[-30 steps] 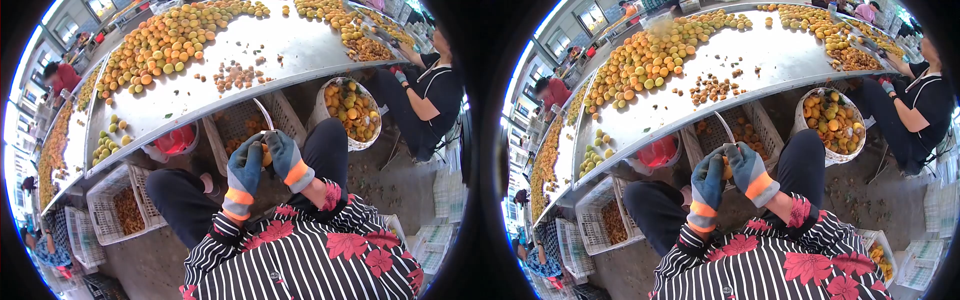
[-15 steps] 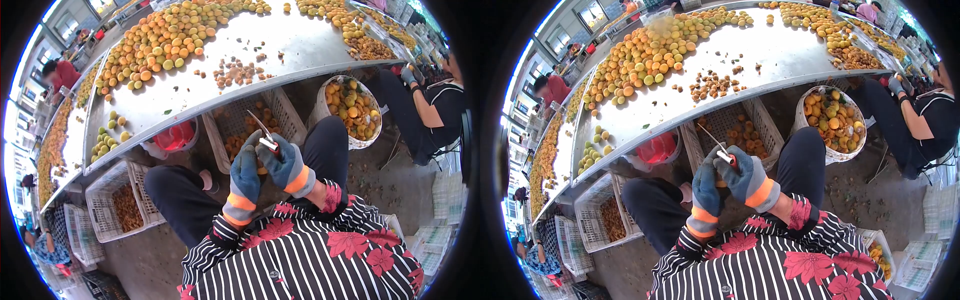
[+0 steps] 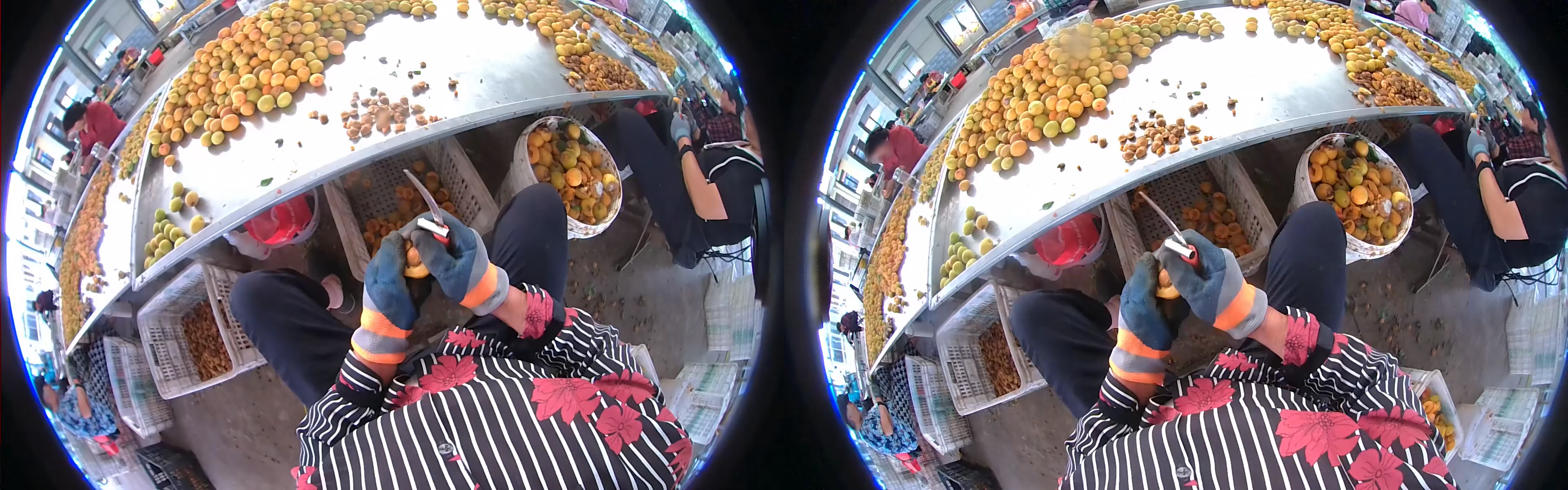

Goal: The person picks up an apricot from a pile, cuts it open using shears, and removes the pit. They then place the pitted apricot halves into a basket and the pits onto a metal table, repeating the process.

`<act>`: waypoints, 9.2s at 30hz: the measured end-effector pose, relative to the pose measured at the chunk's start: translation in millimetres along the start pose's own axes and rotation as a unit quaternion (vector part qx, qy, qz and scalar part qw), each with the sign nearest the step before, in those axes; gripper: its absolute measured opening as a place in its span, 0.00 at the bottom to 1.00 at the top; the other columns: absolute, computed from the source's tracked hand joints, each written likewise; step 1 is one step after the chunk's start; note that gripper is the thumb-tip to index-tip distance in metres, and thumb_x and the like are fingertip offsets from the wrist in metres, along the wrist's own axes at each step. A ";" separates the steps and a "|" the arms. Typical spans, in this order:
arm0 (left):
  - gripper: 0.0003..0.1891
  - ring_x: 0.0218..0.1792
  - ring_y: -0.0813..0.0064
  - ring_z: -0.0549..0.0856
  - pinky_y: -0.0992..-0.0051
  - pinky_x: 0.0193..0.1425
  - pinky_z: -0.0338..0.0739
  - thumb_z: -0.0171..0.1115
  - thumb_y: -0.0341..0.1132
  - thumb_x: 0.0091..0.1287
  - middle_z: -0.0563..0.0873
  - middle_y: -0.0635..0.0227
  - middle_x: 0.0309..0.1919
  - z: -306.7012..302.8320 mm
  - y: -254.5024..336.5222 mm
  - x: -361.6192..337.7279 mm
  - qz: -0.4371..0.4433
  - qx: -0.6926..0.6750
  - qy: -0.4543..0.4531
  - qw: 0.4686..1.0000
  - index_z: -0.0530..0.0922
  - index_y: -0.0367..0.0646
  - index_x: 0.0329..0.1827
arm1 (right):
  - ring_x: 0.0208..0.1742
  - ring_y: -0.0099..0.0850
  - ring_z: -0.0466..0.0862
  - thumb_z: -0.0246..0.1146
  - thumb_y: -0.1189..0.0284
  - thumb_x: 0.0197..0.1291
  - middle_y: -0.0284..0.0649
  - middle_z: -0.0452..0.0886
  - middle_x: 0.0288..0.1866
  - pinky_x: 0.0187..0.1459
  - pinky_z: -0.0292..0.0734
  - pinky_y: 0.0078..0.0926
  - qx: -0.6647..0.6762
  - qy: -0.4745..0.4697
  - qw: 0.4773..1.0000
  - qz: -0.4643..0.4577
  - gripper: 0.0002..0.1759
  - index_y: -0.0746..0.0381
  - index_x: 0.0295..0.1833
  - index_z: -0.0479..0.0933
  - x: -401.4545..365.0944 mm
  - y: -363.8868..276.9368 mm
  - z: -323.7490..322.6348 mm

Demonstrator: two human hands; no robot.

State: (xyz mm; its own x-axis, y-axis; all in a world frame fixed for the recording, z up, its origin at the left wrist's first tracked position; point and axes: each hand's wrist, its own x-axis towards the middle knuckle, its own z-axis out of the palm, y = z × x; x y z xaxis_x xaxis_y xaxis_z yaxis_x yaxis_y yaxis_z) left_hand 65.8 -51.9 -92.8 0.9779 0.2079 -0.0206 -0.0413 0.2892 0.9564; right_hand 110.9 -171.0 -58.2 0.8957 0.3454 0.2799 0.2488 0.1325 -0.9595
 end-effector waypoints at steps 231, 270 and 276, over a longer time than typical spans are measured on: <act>0.31 0.40 0.68 0.81 0.69 0.50 0.76 0.38 0.65 0.76 0.82 0.62 0.38 -17.1 64.8 203.5 -0.071 -0.286 -0.007 0.956 0.74 0.44 0.46 | 0.44 0.60 0.83 0.57 0.57 0.71 0.56 0.84 0.38 0.37 0.79 0.49 -0.175 -0.029 0.984 0.024 0.23 0.63 0.61 0.70 164.7 38.4 15.9; 0.37 0.63 0.52 0.78 0.53 0.68 0.73 0.49 0.56 0.75 0.78 0.49 0.60 -15.3 84.8 191.8 0.004 -0.204 -0.101 0.974 0.58 0.37 0.76 | 0.39 0.53 0.85 0.55 0.66 0.72 0.51 0.83 0.35 0.35 0.77 0.37 -0.206 -0.079 0.975 0.037 0.13 0.64 0.54 0.73 158.5 24.8 9.0; 0.38 0.66 0.50 0.76 0.56 0.69 0.73 0.57 0.44 0.74 0.73 0.46 0.67 -26.8 90.7 193.0 0.008 -0.212 -0.147 0.966 0.50 0.40 0.80 | 0.38 0.51 0.86 0.55 0.66 0.72 0.50 0.83 0.35 0.35 0.78 0.38 -0.228 -0.116 0.966 0.027 0.13 0.63 0.54 0.73 159.6 23.5 2.7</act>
State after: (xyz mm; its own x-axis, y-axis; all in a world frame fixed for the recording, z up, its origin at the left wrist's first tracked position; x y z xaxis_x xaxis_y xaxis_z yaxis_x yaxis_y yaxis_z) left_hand 245.2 39.6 -17.9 0.9898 -0.0397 0.1367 -0.0772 0.6571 0.7499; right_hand 258.7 -110.3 -36.0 0.8185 0.5465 0.1771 0.3873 -0.2973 -0.8727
